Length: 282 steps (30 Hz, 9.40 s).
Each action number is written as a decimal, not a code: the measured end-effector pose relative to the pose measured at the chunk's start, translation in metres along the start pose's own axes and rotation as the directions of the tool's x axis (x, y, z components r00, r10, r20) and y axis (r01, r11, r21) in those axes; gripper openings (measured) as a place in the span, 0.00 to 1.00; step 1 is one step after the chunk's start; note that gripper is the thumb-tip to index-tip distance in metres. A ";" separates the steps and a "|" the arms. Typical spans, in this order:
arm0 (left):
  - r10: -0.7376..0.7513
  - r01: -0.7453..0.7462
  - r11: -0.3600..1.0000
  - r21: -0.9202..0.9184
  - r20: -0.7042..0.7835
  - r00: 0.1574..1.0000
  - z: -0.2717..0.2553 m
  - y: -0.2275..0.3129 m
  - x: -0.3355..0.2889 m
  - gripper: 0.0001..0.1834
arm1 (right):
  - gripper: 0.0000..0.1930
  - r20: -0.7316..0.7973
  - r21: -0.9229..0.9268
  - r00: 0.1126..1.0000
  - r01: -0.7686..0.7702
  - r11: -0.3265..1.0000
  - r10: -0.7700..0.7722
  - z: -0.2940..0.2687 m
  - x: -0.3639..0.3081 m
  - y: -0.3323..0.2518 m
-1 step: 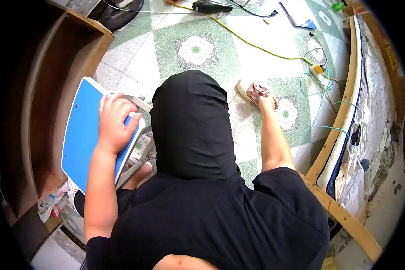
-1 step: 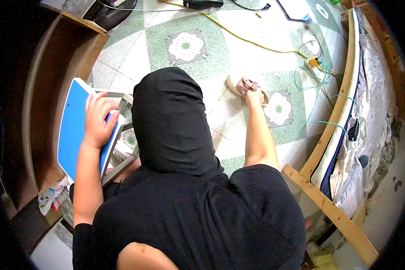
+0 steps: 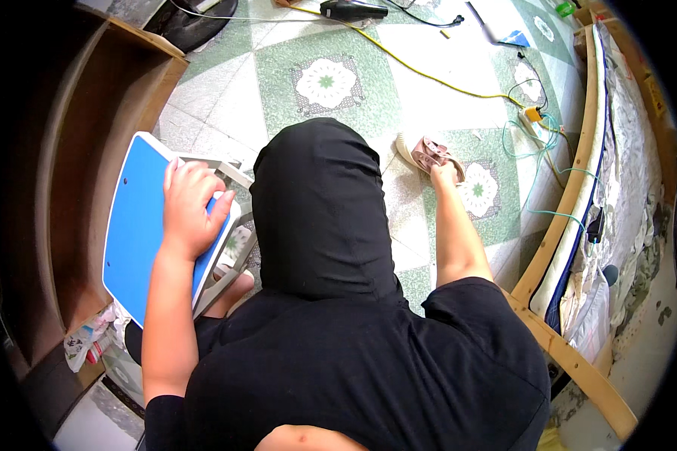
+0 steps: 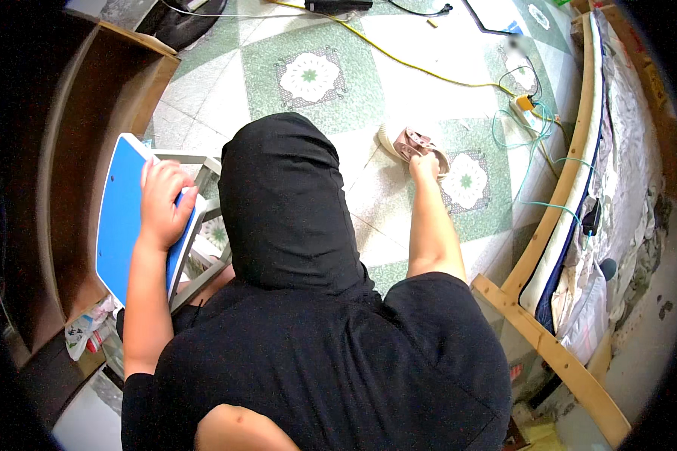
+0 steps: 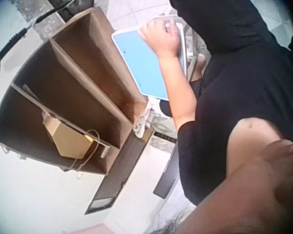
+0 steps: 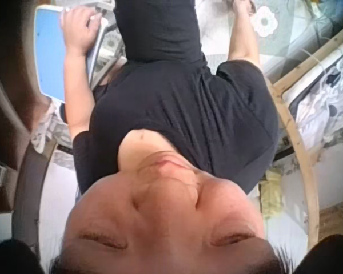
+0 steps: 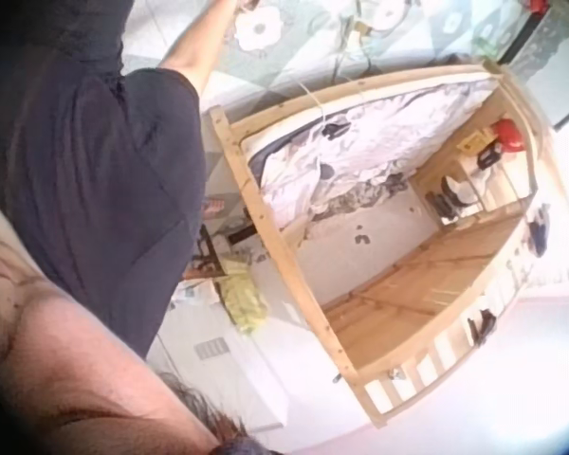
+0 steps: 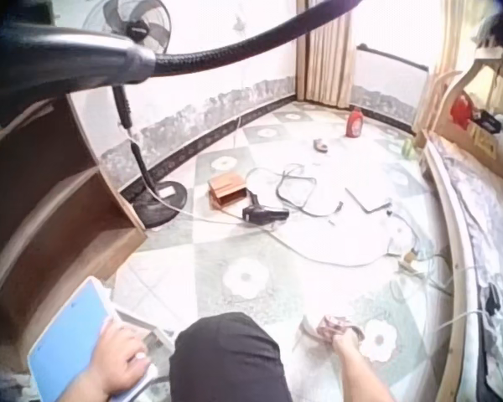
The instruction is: The person sits on the floor and ties the laces of a single pink sneaker placed on a blue board. After finishing the laces, the person picks up various pairs of shoes from the floor and arranges them on a nearby wooden shoe rack.
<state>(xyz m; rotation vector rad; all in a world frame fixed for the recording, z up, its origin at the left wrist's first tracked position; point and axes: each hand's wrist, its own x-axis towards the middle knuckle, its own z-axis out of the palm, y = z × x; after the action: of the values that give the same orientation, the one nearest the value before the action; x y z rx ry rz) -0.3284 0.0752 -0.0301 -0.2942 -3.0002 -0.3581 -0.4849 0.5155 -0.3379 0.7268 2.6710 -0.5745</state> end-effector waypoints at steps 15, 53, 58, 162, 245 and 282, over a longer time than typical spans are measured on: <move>0.094 -0.096 0.981 -0.170 -0.021 0.995 0.004 0.046 -0.002 0.13 | 0.04 0.167 0.747 0.949 0.055 0.663 -0.267 -0.012 -0.029 -0.088; -0.572 0.547 0.815 -0.193 -0.427 0.701 -0.081 0.014 -0.223 0.12 | 0.12 0.101 0.487 -0.432 0.807 -0.335 -0.896 -0.115 -0.501 -0.280; -0.618 0.478 0.784 -0.395 -0.567 0.545 -0.070 -0.011 -0.226 0.06 | 0.15 0.192 0.290 -0.463 0.869 -0.401 -0.865 -0.112 -0.496 -0.279; -0.624 0.548 0.776 -0.312 -0.507 0.594 -0.059 -0.010 -0.164 0.07 | 0.09 -0.055 0.184 -0.548 0.816 -0.548 -0.834 -0.104 -0.436 -0.334; -0.903 -0.019 0.069 -0.997 -0.071 0.424 -0.043 -0.028 -0.200 0.05 | 0.07 -0.049 0.300 -0.354 0.886 -0.352 -0.934 -0.068 -0.486 -0.321; -0.282 0.070 0.943 -0.326 -0.667 0.690 -0.070 0.022 -0.201 0.17 | 0.05 0.067 0.662 -0.657 0.593 -0.459 -0.751 -0.125 -0.486 -0.294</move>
<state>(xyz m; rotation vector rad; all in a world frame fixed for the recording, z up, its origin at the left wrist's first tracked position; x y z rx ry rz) -0.1216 0.0434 0.0173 0.1152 -2.1999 -0.7238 -0.2666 0.1402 0.0488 -2.0887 1.4422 -1.1544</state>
